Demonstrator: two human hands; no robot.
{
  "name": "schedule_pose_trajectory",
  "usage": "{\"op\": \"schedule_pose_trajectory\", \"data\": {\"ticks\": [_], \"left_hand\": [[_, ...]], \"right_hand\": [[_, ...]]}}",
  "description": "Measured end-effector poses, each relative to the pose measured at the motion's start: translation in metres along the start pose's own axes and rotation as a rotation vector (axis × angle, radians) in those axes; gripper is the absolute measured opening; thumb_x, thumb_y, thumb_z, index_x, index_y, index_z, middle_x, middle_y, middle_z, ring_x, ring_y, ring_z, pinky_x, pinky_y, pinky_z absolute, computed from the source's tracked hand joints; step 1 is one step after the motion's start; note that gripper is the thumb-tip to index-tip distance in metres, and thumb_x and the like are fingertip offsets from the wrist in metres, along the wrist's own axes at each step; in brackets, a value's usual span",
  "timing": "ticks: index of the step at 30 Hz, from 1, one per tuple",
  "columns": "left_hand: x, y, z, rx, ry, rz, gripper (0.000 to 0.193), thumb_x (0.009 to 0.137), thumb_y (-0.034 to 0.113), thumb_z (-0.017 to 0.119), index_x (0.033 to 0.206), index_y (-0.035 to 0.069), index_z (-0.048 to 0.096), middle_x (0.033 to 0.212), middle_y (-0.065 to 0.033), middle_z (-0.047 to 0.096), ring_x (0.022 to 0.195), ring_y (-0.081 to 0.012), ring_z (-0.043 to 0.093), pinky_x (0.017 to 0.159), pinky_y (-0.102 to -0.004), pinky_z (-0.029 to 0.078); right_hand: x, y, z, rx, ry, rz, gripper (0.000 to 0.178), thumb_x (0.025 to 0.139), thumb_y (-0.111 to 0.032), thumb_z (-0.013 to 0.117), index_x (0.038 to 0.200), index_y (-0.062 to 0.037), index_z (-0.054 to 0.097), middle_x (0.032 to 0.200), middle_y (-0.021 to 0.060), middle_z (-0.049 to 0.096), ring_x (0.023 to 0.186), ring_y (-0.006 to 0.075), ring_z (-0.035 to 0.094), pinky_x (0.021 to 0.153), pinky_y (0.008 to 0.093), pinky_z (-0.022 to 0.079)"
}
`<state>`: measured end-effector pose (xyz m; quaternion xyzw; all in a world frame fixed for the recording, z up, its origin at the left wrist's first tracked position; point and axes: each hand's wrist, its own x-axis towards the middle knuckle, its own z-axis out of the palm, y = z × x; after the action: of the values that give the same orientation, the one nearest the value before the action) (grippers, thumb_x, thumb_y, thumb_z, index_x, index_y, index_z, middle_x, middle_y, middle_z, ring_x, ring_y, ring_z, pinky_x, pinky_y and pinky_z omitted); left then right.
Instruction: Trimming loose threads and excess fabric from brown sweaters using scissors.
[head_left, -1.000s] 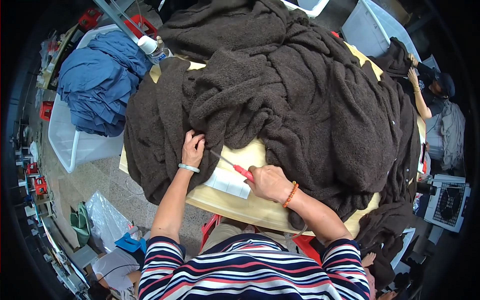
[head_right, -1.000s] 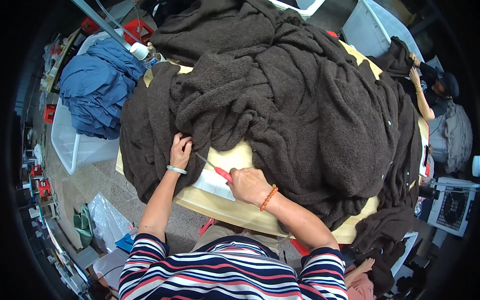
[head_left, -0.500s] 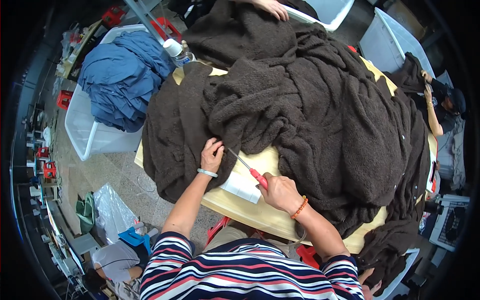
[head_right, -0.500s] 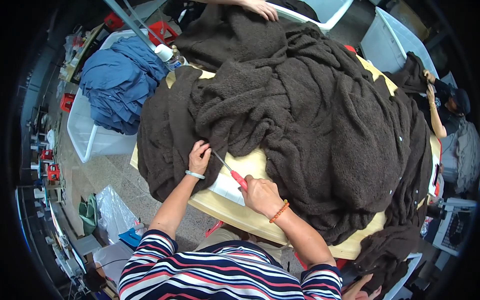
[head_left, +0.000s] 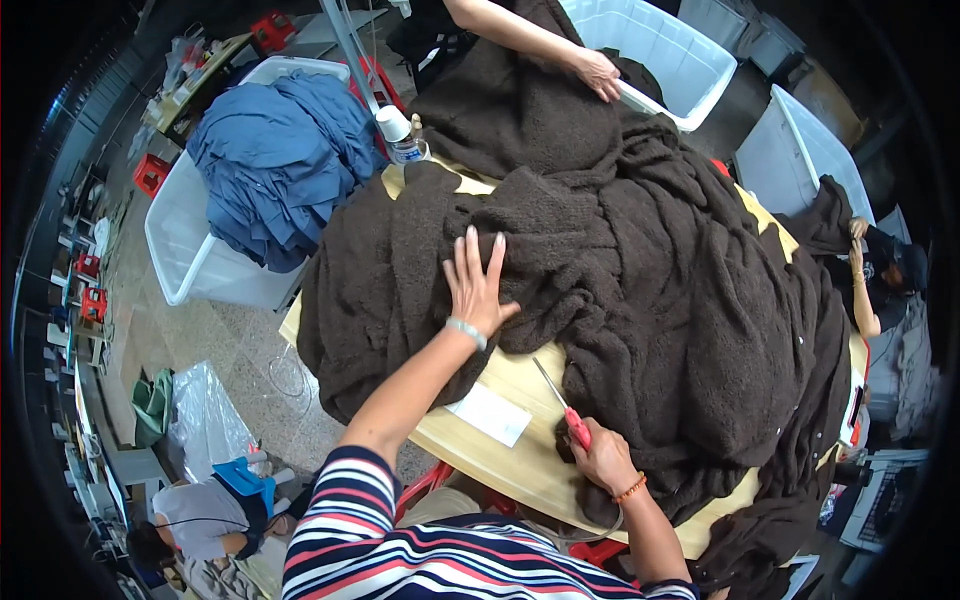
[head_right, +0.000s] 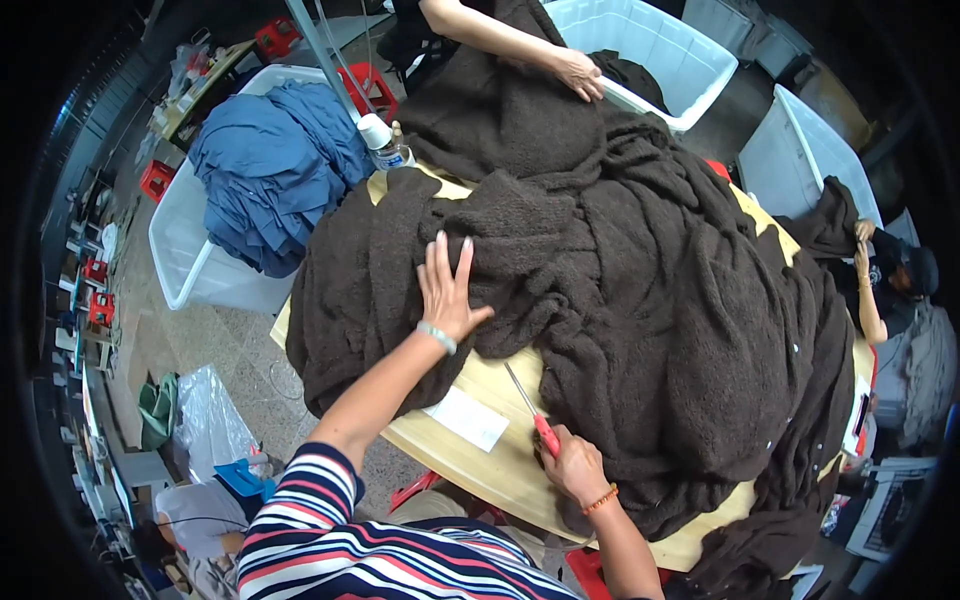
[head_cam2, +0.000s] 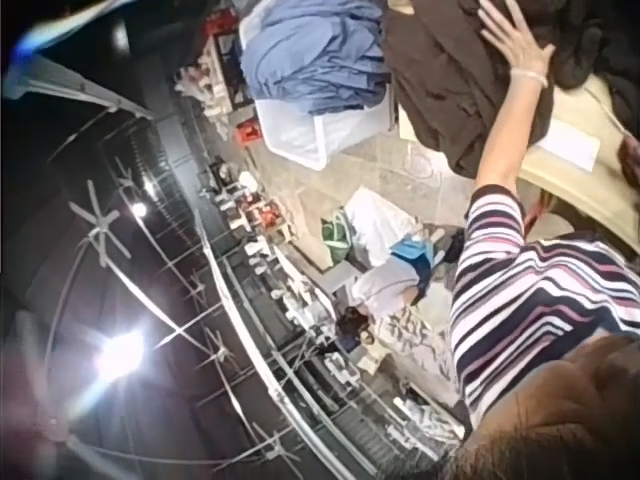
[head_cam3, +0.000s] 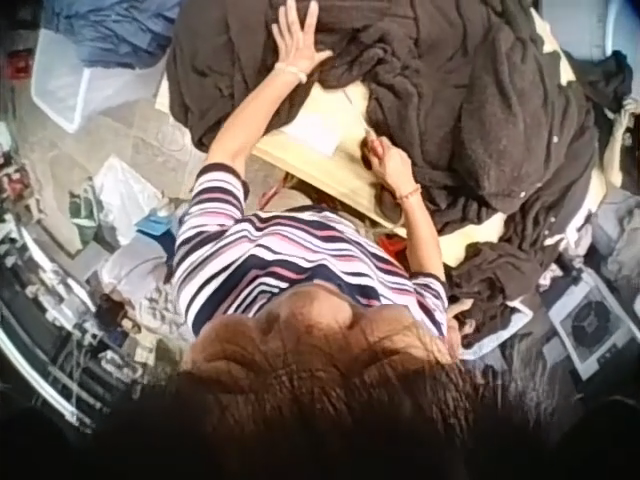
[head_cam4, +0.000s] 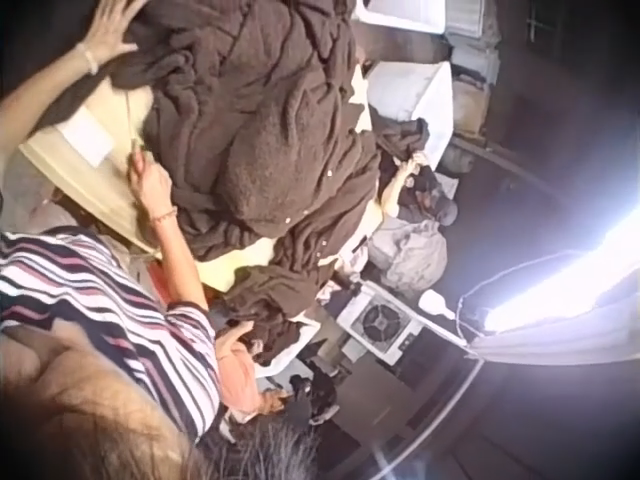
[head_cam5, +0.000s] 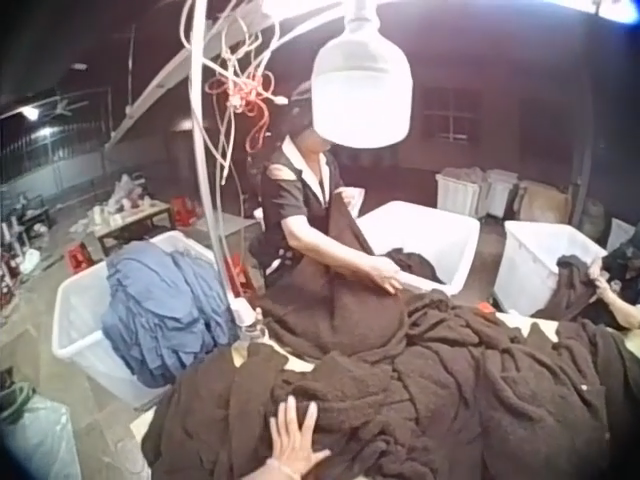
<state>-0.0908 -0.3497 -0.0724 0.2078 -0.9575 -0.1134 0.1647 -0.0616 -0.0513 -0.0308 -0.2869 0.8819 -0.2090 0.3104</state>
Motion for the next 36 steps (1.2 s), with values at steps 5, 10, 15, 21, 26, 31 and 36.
{"op": "schedule_pose_trajectory", "data": {"ticks": [5,10,15,21,26,31,36], "left_hand": [[0.074,-0.1,0.008,-0.475,0.232,-0.248,0.053,0.062,-0.002,0.06,0.115,0.002,0.061,0.113,-0.0202,0.064,0.108,-0.0345,0.061,0.096,-0.0366,0.046],[0.075,-0.177,-0.054,-0.24,0.483,-0.399,0.057,0.068,-0.001,0.062,0.123,-0.001,0.052,0.116,-0.0206,0.06,0.107,-0.0365,0.059,0.092,-0.0396,0.047],[0.022,-0.265,0.0,0.37,0.081,-0.466,0.055,0.082,0.006,0.063,0.133,0.003,0.043,0.129,-0.0199,0.048,0.11,-0.0391,0.054,0.087,-0.0486,0.047],[0.04,-0.127,-0.066,0.425,0.335,-0.279,0.082,0.078,0.011,0.066,0.148,0.005,0.024,0.149,-0.0217,0.024,0.139,-0.0392,0.021,0.108,-0.055,0.025],[-0.009,-0.01,-0.032,-0.425,-0.105,0.107,0.076,0.072,0.016,0.073,0.139,0.001,0.04,0.128,-0.0234,0.051,0.122,-0.039,0.046,0.104,-0.0476,0.036],[-0.028,-0.022,0.084,-0.211,-0.205,-0.119,0.069,0.069,0.017,0.074,0.132,0.008,0.046,0.114,-0.0183,0.055,0.111,-0.0351,0.05,0.095,-0.0465,0.037],[0.005,0.058,0.005,-0.477,0.168,0.375,0.044,0.058,0.012,0.073,0.098,0.003,0.057,0.088,-0.0128,0.055,0.087,-0.0325,0.054,0.084,-0.0437,0.039]], "right_hand": [[-0.012,0.005,-0.009,0.052,0.056,0.029,0.027,0.086,-0.028,0.062,0.1,-0.0054,0.058,0.078,0.0238,0.065,0.077,0.0435,0.063,0.07,0.0495,0.05],[-0.008,0.018,-0.027,0.066,0.101,0.084,0.027,0.088,-0.029,0.061,0.099,-0.005,0.058,0.078,0.0244,0.064,0.076,0.0438,0.063,0.07,0.0508,0.05],[0.008,0.012,-0.023,0.089,0.087,0.075,0.027,0.089,-0.029,0.06,0.099,-0.0051,0.058,0.078,0.0246,0.065,0.078,0.0435,0.064,0.071,0.0503,0.05],[0.001,0.017,-0.03,0.129,0.084,0.136,0.026,0.089,-0.029,0.06,0.098,-0.0049,0.059,0.083,0.0229,0.065,0.081,0.0421,0.064,0.072,0.0476,0.05],[-0.004,0.027,-0.029,0.17,0.132,0.141,0.027,0.089,-0.03,0.059,0.099,-0.0051,0.058,0.082,0.025,0.064,0.081,0.0444,0.063,0.073,0.0497,0.05],[-0.007,0.017,-0.036,0.237,0.181,0.104,0.025,0.089,-0.028,0.061,0.098,-0.0048,0.058,0.083,0.0251,0.064,0.081,0.0449,0.062,0.072,0.05,0.05],[-0.032,0.034,-0.045,0.446,0.321,0.179,0.018,0.087,-0.018,0.066,0.097,-0.0043,0.062,0.079,0.0202,0.065,0.077,0.0388,0.066,0.07,0.0414,0.052]]}}
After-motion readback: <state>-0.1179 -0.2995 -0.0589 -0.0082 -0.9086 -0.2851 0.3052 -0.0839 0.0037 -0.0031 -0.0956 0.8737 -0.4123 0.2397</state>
